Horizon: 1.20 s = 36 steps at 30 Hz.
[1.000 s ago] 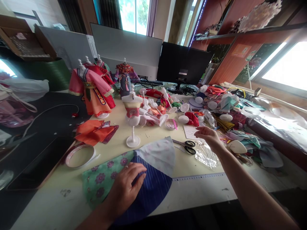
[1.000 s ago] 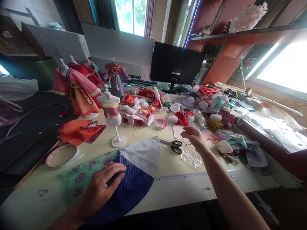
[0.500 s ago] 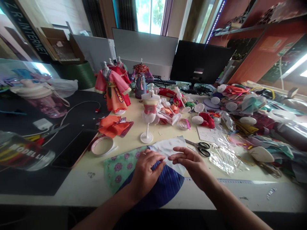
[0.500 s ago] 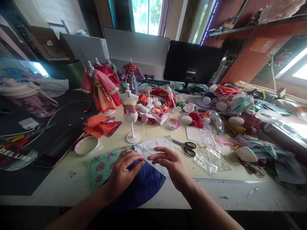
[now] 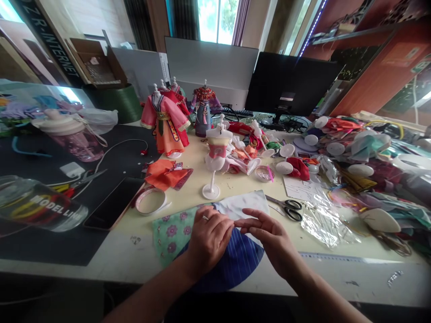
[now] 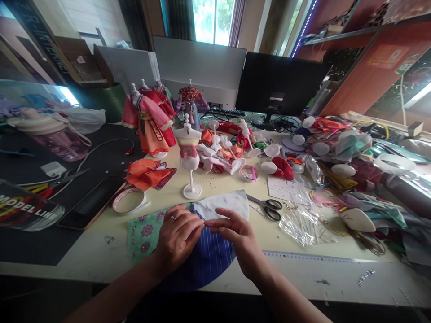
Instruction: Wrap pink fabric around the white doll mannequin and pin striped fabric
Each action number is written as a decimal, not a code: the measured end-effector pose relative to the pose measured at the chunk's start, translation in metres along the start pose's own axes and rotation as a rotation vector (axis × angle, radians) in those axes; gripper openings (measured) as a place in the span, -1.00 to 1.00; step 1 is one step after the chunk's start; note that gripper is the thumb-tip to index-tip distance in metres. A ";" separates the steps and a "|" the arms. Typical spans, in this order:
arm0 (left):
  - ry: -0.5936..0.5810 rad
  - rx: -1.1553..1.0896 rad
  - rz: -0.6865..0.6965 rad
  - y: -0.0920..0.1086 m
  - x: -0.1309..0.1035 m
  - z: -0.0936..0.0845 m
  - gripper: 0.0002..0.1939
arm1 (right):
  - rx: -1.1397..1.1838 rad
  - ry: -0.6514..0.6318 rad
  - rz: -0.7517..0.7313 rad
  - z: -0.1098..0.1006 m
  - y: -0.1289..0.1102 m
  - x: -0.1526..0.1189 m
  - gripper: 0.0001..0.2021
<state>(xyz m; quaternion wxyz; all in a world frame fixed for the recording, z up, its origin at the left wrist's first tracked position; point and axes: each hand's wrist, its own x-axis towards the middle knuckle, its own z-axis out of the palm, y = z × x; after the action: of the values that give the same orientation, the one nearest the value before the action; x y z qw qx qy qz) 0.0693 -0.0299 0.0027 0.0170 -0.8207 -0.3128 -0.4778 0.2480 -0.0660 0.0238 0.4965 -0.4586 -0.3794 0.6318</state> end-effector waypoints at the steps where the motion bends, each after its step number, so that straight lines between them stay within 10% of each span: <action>1: -0.004 0.010 -0.001 0.000 -0.001 0.000 -0.89 | 0.002 0.001 0.008 0.001 0.000 0.000 -0.60; 21: 0.022 -0.182 -0.167 0.000 0.001 0.001 -0.91 | -0.660 0.087 -0.445 0.013 0.004 0.001 -0.91; 36: 0.033 -0.195 -0.149 -0.002 -0.001 0.002 -0.93 | -0.639 0.046 -0.384 0.019 -0.001 0.010 -0.88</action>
<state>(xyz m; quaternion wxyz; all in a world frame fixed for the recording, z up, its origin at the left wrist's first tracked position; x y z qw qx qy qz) 0.0694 -0.0285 0.0006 -0.0934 -0.7850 -0.3245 -0.5194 0.2290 -0.0561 0.0287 0.4463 -0.5249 -0.6253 0.3663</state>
